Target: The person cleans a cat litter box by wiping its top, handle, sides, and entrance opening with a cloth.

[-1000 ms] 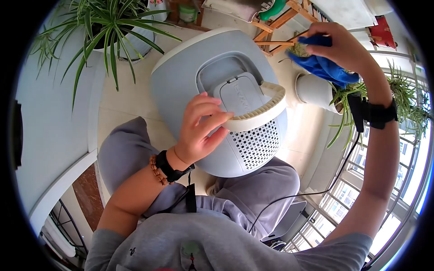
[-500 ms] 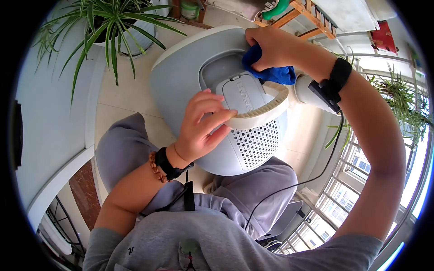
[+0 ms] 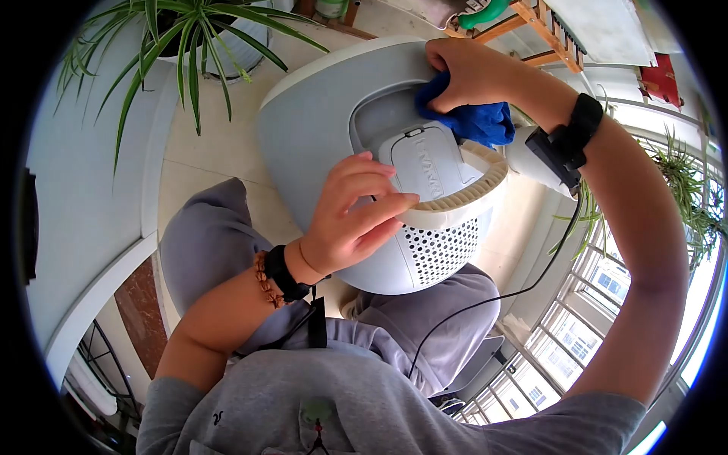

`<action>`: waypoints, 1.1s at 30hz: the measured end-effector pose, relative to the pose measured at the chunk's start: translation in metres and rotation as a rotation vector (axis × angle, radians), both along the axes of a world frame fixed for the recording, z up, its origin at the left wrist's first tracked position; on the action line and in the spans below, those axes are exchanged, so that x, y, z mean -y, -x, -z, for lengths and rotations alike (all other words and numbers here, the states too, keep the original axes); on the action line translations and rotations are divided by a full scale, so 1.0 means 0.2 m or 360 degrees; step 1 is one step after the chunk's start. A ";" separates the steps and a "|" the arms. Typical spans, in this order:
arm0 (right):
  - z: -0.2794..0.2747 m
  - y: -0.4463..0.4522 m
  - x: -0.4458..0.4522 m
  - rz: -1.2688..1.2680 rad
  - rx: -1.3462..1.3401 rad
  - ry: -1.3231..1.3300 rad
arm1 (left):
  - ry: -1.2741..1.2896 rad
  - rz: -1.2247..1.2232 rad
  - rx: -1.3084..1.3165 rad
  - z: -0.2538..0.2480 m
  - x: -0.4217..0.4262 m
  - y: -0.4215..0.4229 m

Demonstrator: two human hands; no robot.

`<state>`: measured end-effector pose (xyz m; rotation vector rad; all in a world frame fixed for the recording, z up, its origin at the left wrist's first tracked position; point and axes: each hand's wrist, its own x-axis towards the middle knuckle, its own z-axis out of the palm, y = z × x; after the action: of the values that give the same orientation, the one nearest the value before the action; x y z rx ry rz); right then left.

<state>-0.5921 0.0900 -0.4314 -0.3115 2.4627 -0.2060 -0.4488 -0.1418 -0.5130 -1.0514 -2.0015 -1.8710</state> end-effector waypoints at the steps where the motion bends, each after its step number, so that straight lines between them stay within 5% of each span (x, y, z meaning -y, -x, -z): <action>1: 0.00 0.01 0.01 -0.0039 0.0000 -0.0035 | 0.0000 -0.0003 -0.0001 0.00 0.00 0.00; 11: 0.09 0.01 0.05 -0.0434 -0.0367 -0.0093 | -0.0016 0.0004 0.0003 0.01 0.00 0.00; 14: -0.03 -0.02 0.18 -0.0108 -0.0236 -0.0326 | -0.0044 0.0008 0.0022 0.02 -0.02 -0.01; 20: -0.22 -0.04 -0.05 0.0021 -0.0532 0.0014 | -0.0052 -0.0020 0.0002 0.02 -0.02 -0.01; 24: -0.50 -0.09 -0.32 0.0494 -0.1993 0.0359 | -0.0058 -0.0036 -0.0022 0.02 -0.03 -0.01; 28: -0.44 -0.11 -0.74 0.0055 -0.1210 -0.0507 | 0.0020 -0.0008 -0.0067 0.03 -0.02 0.00; 31: -0.63 -0.24 -0.56 0.0666 -0.1688 -0.0467 | -0.0185 -0.0166 -0.0043 0.05 -0.04 0.00; 33: -0.69 -0.28 -0.67 0.0606 -0.1330 -0.0123 | -0.0136 -0.0238 -0.0019 0.07 -0.05 0.02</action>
<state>-0.5355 0.2236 -0.2927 0.1555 3.3378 -0.1557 -0.4527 -0.1325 -0.5273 -0.8628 -1.9178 -1.8499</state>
